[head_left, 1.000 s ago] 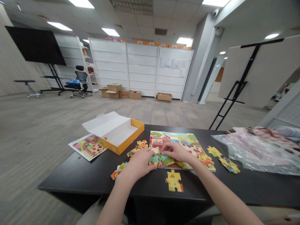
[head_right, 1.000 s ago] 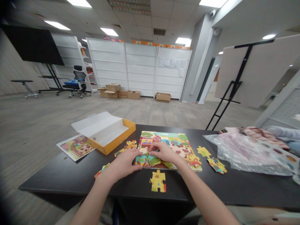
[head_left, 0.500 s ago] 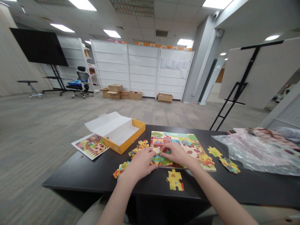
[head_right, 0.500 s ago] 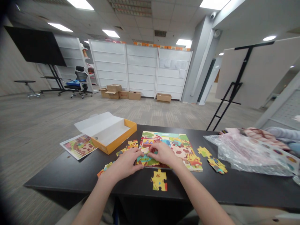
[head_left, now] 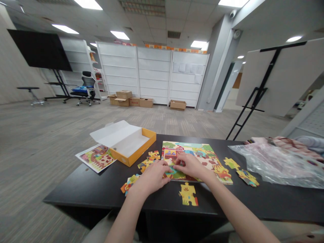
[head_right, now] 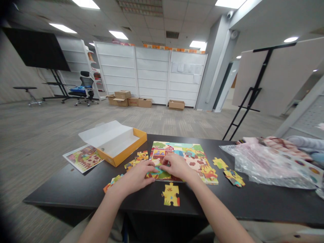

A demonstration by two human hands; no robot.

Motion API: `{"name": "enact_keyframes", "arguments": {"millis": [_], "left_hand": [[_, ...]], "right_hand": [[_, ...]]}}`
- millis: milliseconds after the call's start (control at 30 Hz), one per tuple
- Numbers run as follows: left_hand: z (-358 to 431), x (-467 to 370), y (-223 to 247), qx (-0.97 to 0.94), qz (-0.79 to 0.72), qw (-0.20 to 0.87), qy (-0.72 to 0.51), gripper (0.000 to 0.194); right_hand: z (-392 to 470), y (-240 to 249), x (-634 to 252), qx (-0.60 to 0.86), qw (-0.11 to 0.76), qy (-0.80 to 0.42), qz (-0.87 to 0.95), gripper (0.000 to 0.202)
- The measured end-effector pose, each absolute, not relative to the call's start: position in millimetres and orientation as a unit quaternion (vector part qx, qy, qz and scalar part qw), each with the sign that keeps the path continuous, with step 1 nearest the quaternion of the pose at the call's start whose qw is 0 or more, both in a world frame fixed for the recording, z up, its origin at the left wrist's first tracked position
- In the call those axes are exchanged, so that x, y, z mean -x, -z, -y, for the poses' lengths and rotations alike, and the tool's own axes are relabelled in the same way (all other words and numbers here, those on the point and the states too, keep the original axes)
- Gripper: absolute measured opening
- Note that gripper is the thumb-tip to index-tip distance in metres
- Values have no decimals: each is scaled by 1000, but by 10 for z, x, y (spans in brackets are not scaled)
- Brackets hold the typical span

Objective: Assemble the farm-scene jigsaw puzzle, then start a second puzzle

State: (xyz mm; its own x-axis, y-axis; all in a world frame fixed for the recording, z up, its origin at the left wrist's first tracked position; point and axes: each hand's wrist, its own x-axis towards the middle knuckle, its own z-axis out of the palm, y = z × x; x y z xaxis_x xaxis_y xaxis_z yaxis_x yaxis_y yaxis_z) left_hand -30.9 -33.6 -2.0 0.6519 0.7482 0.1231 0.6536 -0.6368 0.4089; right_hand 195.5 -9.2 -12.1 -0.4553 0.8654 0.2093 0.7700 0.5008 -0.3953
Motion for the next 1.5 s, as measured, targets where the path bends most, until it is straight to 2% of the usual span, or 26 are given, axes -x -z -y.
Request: {"name": "enact_keyframes", "arguments": {"millis": [833,900,1000,1067,1233,1367,1500], "left_hand": [[361,252,51,-885,-392,188,-164,24],[354,258,64,-882,-391,197,-171,33],[333,315,68,-874,-391,212,-193,58],[310,400,52,-868,-396,216,-208,65],[249,783,-32,-829,-459,188,-259,48],[270,1139,-72,-782,-529,186,-271,42],[380,1397,-59,-771,-555,168,-261,42]], "right_hand": [[102,34,-2025,524,202,-152,813,16],[98,38,-2027,526,199,-147,814,17],[95,44,-2033,528,200,-148,812,17],[94,47,-2041,524,204,-152,813,17],[116,43,-2056,462,212,-166,845,16],[170,34,-2026,430,207,-173,862,29],[220,8,-1972,424,168,-172,873,52]]}}
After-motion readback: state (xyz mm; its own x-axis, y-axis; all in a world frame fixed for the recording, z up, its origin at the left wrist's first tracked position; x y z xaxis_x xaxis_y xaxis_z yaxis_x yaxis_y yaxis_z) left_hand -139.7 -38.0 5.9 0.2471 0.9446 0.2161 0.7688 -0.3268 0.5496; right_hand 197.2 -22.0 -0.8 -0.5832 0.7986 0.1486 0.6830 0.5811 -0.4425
